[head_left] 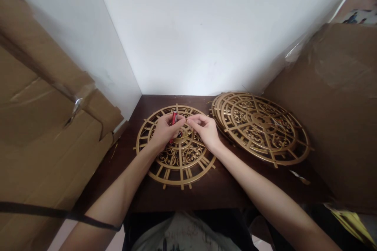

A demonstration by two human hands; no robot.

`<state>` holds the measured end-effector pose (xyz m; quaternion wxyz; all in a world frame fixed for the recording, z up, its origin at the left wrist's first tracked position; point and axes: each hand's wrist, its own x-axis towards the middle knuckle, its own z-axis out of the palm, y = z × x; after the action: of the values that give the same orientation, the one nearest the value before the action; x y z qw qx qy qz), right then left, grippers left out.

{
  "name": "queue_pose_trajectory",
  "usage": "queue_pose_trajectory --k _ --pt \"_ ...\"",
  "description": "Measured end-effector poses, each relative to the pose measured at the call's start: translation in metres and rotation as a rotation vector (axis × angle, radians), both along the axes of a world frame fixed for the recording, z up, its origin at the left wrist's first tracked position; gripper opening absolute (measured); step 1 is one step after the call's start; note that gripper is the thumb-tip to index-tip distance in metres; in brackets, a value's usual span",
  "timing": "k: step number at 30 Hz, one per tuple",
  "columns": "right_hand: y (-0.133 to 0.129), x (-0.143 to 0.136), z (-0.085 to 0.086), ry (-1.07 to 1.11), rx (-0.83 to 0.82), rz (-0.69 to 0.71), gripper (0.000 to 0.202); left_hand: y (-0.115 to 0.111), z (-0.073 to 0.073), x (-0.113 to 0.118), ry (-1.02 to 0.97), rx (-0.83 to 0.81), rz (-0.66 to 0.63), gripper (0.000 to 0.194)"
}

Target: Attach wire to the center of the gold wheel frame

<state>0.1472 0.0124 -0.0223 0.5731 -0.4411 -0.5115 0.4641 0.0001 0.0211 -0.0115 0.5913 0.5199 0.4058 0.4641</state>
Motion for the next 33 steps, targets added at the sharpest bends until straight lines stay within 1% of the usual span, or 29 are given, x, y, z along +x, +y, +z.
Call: queue_pose_trajectory --k 6,10,16,19,25,29,33 --pt "-0.0006 0.0007 -0.0016 0.01 0.021 0.008 0.017 0.0001 -0.0008 -0.0003 0.028 0.019 -0.01 0.022" --pt "-0.0001 0.0007 -0.0012 0.051 0.009 0.016 0.019 -0.0014 0.0009 0.0011 0.055 0.032 -0.006 0.022" --pt "-0.0005 -0.0004 0.0011 0.12 -0.006 0.066 0.021 -0.0028 0.0015 0.0034 0.07 0.041 0.063 0.023" --pt "-0.0008 -0.0012 0.001 0.147 -0.011 0.092 0.023 -0.0039 0.0025 0.0047 0.076 0.037 0.078 0.022" --pt "-0.0025 -0.003 -0.0011 0.165 -0.008 0.013 0.021 -0.0073 0.0051 0.0077 0.09 0.05 0.038 0.019" --pt "-0.0048 -0.0037 0.0002 0.152 -0.01 -0.007 0.019 -0.0086 0.0047 0.0083 0.099 0.08 0.008 0.017" --pt "-0.0057 -0.0043 0.002 0.132 -0.01 -0.022 0.019 -0.0092 0.0044 0.0085 0.125 0.079 0.001 0.019"
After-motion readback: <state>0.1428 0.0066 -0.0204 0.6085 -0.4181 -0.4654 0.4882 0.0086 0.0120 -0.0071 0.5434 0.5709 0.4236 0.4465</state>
